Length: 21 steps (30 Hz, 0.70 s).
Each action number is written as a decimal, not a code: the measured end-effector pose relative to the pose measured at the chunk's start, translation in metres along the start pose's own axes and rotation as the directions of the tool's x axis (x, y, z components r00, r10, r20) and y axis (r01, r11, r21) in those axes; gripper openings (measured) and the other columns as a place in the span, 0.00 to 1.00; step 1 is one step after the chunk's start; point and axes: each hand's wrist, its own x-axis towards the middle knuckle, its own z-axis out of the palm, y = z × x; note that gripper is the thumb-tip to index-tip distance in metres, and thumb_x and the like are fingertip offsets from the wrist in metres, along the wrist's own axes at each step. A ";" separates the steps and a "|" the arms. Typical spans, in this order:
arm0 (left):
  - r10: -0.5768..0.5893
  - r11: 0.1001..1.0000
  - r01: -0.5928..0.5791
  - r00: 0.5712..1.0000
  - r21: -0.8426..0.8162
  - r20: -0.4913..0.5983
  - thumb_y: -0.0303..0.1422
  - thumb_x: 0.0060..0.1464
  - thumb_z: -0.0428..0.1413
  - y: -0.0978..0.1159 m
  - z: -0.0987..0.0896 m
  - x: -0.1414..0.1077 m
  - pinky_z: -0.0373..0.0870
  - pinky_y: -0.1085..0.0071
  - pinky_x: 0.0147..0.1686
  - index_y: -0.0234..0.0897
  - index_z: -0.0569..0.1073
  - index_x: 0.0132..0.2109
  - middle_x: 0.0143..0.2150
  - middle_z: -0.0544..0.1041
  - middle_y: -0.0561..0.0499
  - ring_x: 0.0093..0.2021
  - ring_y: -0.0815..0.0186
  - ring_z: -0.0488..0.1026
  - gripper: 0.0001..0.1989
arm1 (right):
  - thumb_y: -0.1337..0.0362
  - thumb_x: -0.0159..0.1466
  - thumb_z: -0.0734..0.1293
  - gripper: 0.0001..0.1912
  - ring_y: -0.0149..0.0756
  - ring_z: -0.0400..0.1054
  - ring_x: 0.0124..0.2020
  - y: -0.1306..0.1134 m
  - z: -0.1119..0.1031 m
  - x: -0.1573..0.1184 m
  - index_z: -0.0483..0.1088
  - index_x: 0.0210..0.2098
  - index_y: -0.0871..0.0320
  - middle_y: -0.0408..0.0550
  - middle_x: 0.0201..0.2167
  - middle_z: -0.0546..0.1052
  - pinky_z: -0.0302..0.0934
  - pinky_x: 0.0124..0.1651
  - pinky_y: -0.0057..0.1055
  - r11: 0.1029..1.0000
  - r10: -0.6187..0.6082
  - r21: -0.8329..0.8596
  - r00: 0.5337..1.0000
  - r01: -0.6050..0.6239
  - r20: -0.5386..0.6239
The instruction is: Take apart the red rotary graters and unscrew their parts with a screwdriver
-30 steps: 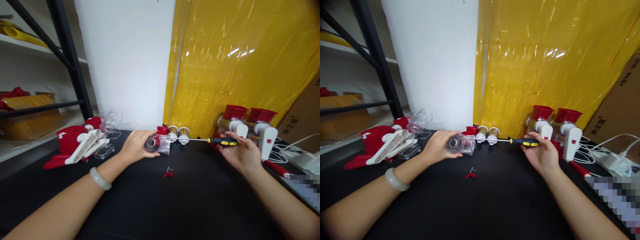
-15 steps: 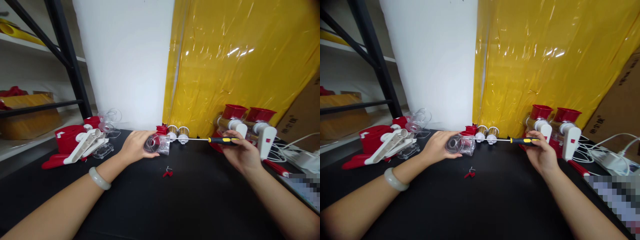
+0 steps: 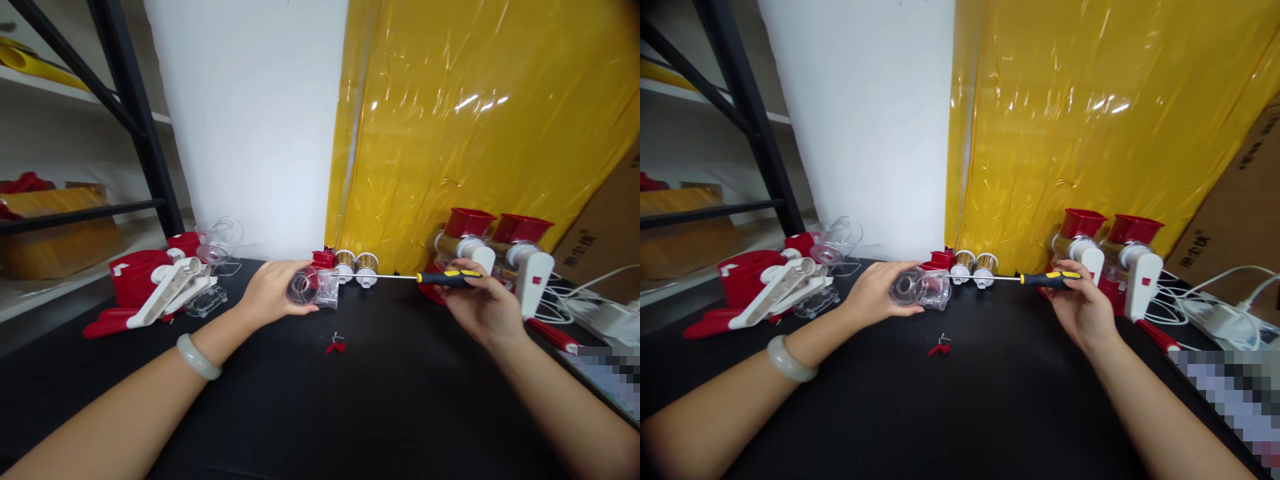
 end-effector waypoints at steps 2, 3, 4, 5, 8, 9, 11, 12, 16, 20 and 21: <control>0.004 1.000 -0.004 1.000 -0.002 -0.006 0.54 0.44 0.63 0.000 0.000 0.000 0.68 0.56 0.48 0.43 0.65 0.59 0.52 0.78 0.44 0.50 0.53 0.76 0.38 | 0.67 0.47 0.68 0.14 0.34 0.68 0.36 -0.003 0.001 -0.003 0.74 0.34 0.52 0.42 0.35 0.73 0.68 0.38 0.35 0.998 0.036 0.046 0.998 -0.038 0.058; 0.004 1.000 -0.005 1.000 -0.002 -0.008 0.54 0.44 0.63 -0.001 0.001 0.000 0.68 0.56 0.48 0.43 0.65 0.59 0.52 0.78 0.44 0.49 0.53 0.76 0.39 | 0.65 0.48 0.69 0.12 0.35 0.69 0.35 -0.003 0.001 -0.003 0.74 0.34 0.52 0.43 0.35 0.74 0.68 0.37 0.35 0.999 0.032 0.031 0.997 -0.035 0.067; 0.004 1.000 -0.004 1.000 -0.002 -0.009 0.54 0.43 0.63 -0.001 0.001 -0.001 0.69 0.56 0.48 0.43 0.65 0.59 0.52 0.78 0.44 0.49 0.53 0.76 0.39 | 0.61 0.50 0.69 0.09 0.35 0.68 0.32 -0.003 0.001 -0.003 0.74 0.32 0.53 0.44 0.32 0.74 0.68 0.34 0.35 1.000 0.017 -0.007 0.998 -0.017 0.061; 0.003 1.000 -0.003 1.000 -0.003 -0.008 0.54 0.43 0.63 -0.001 0.001 -0.001 0.69 0.56 0.47 0.43 0.65 0.59 0.52 0.78 0.44 0.49 0.53 0.76 0.39 | 0.56 0.54 0.68 0.09 0.33 0.67 0.27 -0.002 0.000 -0.002 0.74 0.30 0.53 0.44 0.27 0.73 0.66 0.30 0.34 0.998 -0.004 -0.068 0.999 0.007 0.040; 0.000 1.000 0.000 1.000 -0.003 -0.007 0.54 0.43 0.63 -0.001 0.001 -0.001 0.68 0.56 0.48 0.43 0.65 0.59 0.53 0.77 0.44 0.50 0.53 0.76 0.39 | 0.44 0.61 0.62 0.23 0.28 0.52 0.14 0.002 -0.003 0.004 0.73 0.24 0.55 0.41 0.11 0.59 0.52 0.18 0.30 0.954 -0.042 -0.299 0.997 0.022 -0.061; 0.000 1.000 0.000 1.000 -0.003 -0.007 0.54 0.43 0.63 -0.001 0.001 -0.001 0.68 0.56 0.48 0.43 0.65 0.59 0.53 0.77 0.44 0.50 0.53 0.76 0.39 | 0.44 0.61 0.63 0.22 0.27 0.48 0.13 0.004 -0.004 0.005 0.72 0.23 0.55 0.39 0.09 0.55 0.49 0.17 0.29 0.936 -0.043 -0.351 0.995 0.011 -0.085; 0.001 1.000 -0.001 1.000 0.001 -0.007 0.54 0.43 0.63 -0.001 0.001 -0.001 0.69 0.57 0.48 0.43 0.64 0.59 0.53 0.77 0.44 0.50 0.53 0.76 0.39 | 0.53 0.58 0.68 0.13 0.26 0.50 0.13 0.006 -0.004 0.008 0.72 0.24 0.55 0.38 0.11 0.58 0.49 0.17 0.27 0.932 -0.046 -0.361 0.993 0.003 -0.112; 0.002 1.000 -0.002 1.000 0.004 -0.008 0.54 0.43 0.63 -0.001 0.001 -0.001 0.69 0.57 0.48 0.43 0.64 0.59 0.53 0.77 0.44 0.50 0.53 0.76 0.39 | 0.58 0.54 0.70 0.07 0.26 0.53 0.15 0.006 -0.004 0.008 0.72 0.25 0.55 0.39 0.15 0.63 0.51 0.18 0.27 0.949 -0.053 -0.315 0.992 0.014 -0.116; 0.002 1.000 -0.002 1.000 0.006 0.000 0.54 0.44 0.63 0.000 0.000 0.000 0.68 0.57 0.48 0.43 0.64 0.59 0.53 0.77 0.44 0.50 0.53 0.76 0.39 | 0.68 0.47 0.70 0.11 0.30 0.67 0.27 0.003 -0.002 0.003 0.73 0.32 0.53 0.40 0.28 0.72 0.64 0.29 0.30 0.999 0.029 -0.033 0.999 -0.030 -0.045; 0.002 1.000 -0.002 1.000 -0.002 0.007 0.54 0.44 0.63 0.000 0.000 0.000 0.68 0.57 0.48 0.43 0.64 0.59 0.53 0.77 0.44 0.50 0.52 0.76 0.38 | 0.64 0.49 0.69 0.10 0.35 0.69 0.31 0.000 -0.003 0.001 0.73 0.33 0.53 0.42 0.30 0.74 0.66 0.32 0.34 0.995 0.097 -0.004 0.995 -0.096 0.033; 0.002 1.000 -0.002 1.000 0.000 0.004 0.54 0.44 0.63 0.000 0.000 0.000 0.68 0.57 0.48 0.43 0.64 0.59 0.53 0.77 0.44 0.50 0.52 0.76 0.39 | 0.59 0.53 0.69 0.08 0.36 0.69 0.29 0.001 -0.003 0.002 0.73 0.32 0.54 0.44 0.29 0.74 0.66 0.30 0.34 0.996 0.091 -0.027 0.996 -0.090 0.022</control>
